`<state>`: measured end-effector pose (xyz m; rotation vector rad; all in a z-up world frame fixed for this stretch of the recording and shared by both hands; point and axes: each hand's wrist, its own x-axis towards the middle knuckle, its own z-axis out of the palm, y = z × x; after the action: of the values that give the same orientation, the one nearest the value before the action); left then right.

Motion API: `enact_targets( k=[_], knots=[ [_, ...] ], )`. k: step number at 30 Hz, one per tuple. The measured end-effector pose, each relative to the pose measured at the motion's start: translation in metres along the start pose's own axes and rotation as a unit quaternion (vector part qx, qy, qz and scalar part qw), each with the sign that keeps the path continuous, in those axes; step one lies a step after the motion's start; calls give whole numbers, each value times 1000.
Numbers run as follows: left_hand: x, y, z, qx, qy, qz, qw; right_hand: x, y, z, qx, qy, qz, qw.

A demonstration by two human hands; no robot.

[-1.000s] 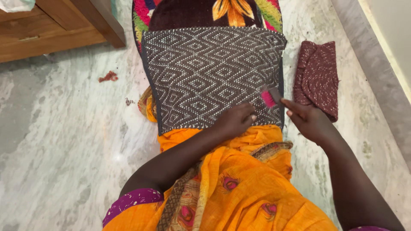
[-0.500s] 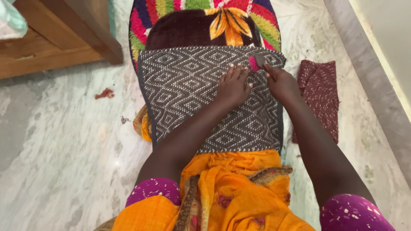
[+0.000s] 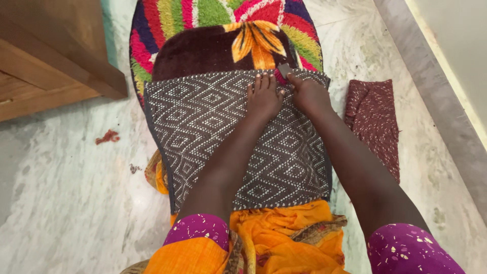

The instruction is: The person brushes a patterned fabric cover using a small brush, turning and smoothing the fabric by hand on a circular mat.

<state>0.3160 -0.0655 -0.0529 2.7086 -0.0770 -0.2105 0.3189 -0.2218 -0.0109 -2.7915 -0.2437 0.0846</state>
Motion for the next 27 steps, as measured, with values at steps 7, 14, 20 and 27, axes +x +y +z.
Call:
enact_targets(
  k=[7, 14, 20, 27],
  knots=[
    [-9, 2, 2, 40, -28, 13, 999, -10, 2, 3, -68, 28, -60, 996],
    [-13, -3, 10, 39, 15, 27, 999, -8, -23, -3, -66, 58, -95, 992],
    [-14, 2, 0, 42, 5, -45, 998, 0, -28, 4, -58, 27, -86, 994],
    [-19, 7, -18, 38, -58, -55, 996, -10, 7, 12, -97, 48, -115, 987]
  ],
)
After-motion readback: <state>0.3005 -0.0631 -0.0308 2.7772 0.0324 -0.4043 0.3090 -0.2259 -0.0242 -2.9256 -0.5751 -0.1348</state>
